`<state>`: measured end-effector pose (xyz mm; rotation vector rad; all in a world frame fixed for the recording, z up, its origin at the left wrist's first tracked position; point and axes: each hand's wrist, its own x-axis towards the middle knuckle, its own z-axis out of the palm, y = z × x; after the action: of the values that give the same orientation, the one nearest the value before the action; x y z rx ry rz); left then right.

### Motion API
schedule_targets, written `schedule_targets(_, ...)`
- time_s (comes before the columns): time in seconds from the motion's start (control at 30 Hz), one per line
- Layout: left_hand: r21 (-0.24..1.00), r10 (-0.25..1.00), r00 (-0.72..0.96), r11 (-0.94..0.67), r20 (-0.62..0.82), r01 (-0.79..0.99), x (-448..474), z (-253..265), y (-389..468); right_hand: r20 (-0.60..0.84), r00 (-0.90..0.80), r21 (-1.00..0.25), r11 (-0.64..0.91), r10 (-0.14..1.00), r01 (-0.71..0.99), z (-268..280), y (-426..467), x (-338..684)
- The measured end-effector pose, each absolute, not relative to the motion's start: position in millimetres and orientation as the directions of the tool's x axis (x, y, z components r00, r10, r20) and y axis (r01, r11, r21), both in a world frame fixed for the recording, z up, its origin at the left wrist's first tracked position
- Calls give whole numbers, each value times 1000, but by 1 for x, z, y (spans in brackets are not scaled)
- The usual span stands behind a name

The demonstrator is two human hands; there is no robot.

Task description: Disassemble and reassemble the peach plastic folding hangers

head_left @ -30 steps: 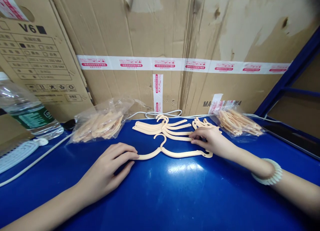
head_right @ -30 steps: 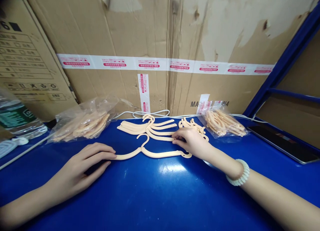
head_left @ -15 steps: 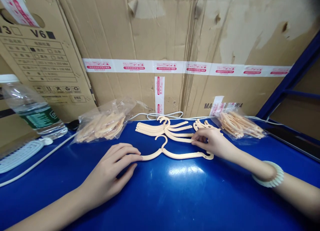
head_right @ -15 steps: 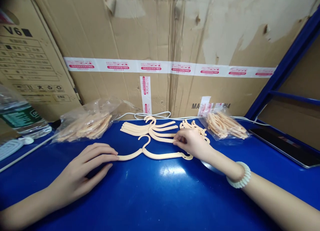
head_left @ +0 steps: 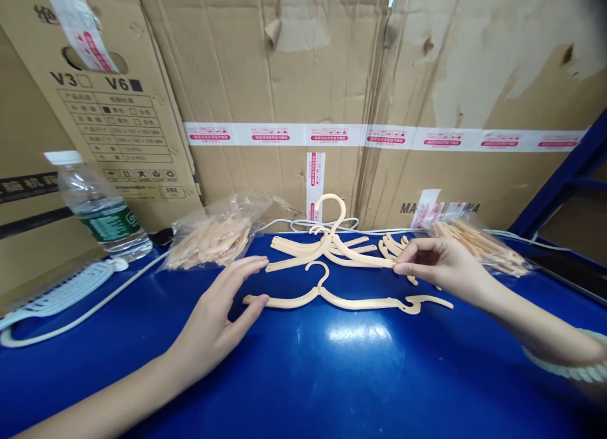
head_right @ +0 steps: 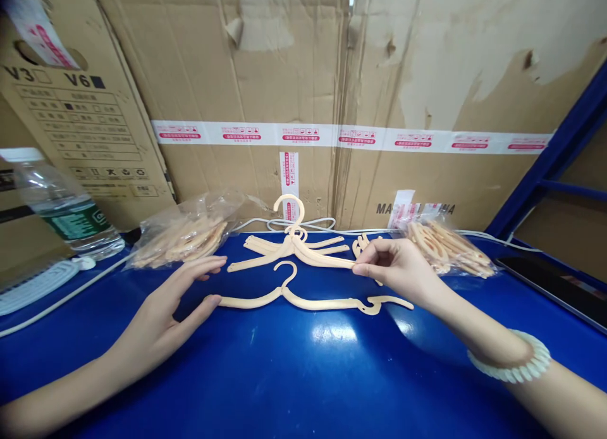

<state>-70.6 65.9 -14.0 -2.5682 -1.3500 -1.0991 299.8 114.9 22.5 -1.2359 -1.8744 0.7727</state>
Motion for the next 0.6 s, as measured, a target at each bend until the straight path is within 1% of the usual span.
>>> schedule_targets(0.1,316,729,365,-614,580,723,-71,-15,66,281,-276,-806,382,919,452,22,105,288)
schedule_targets(0.23,331,684,429,-689,590,645,-71,-18,67,322,-306,-780,434,896,451,19,95,277)
schedule_targets(0.3,349,672,424,-705,607,618,-71,-18,67,337,-332,-764,462,881,450,18,93,274)
schedule_targets(0.37,383,689,399,-691,605,612,-71,-17,66,356,-364,-739,498,861,454,18,93,273)
schedule_targets(0.5,455,751,357,-634,555,625,-71,-14,62,383,-461,-693,579,801,429,21,96,278)
schedule_targets(0.57,493,786,310,-588,535,641,-72,-14,62,384,-499,-698,598,777,394,26,99,284)
schedule_targets(0.6,511,802,285,-564,524,649,-72,-14,63,392,-487,-708,594,780,382,28,101,288)
